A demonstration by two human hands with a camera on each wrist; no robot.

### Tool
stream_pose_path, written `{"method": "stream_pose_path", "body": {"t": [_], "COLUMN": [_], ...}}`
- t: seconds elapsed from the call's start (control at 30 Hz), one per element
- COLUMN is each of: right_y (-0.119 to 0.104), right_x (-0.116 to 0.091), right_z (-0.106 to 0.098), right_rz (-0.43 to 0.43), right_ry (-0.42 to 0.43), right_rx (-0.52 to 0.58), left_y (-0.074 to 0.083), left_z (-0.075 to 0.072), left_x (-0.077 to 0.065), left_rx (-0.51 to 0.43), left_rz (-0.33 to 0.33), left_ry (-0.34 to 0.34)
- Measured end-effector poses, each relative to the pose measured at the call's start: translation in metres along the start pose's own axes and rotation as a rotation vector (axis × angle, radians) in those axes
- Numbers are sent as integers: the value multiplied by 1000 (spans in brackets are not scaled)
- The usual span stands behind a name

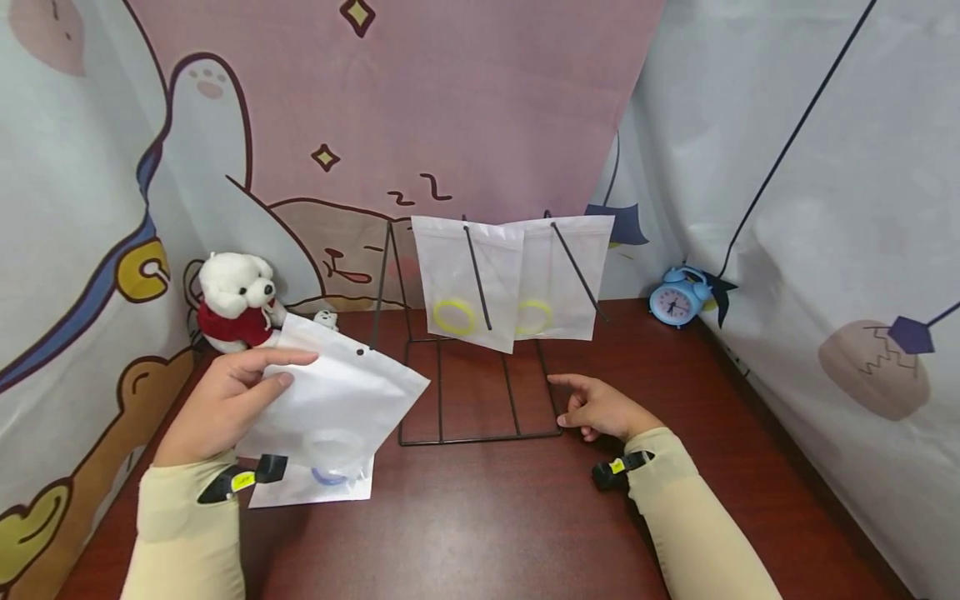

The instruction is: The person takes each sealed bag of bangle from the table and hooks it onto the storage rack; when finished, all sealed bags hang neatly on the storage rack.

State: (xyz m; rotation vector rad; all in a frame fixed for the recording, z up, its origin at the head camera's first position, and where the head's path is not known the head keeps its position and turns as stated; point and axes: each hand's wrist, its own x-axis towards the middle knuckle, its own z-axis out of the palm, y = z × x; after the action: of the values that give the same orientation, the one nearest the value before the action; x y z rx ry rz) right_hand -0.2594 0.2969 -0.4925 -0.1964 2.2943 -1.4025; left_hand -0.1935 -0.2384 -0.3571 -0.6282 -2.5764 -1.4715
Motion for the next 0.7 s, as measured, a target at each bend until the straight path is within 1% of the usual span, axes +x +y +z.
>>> {"method": "stream_pose_path", "body": {"t": [0.13,0.3,0.4,0.6,0.7], "right_y": [1,2,2,4,5], "right_x": [1,1,1,2,3], "right_z": [0,0,0,0,-1], "right_rz": [8,13,13,6,4], "right_ry": [5,12,14,13,12], "right_rx": [4,-5,-7,-6,-5], "left_y": [3,6,8,12,14], "left_z": [0,0,2,7,9], "left_x": [-2,-4,-6,-5,-4], "left_rx": [-14,-43,-77,-194,-208], "left_rz": [64,127,140,152,153], "left_ry": [-13,-15,-13,-27,-24]}}
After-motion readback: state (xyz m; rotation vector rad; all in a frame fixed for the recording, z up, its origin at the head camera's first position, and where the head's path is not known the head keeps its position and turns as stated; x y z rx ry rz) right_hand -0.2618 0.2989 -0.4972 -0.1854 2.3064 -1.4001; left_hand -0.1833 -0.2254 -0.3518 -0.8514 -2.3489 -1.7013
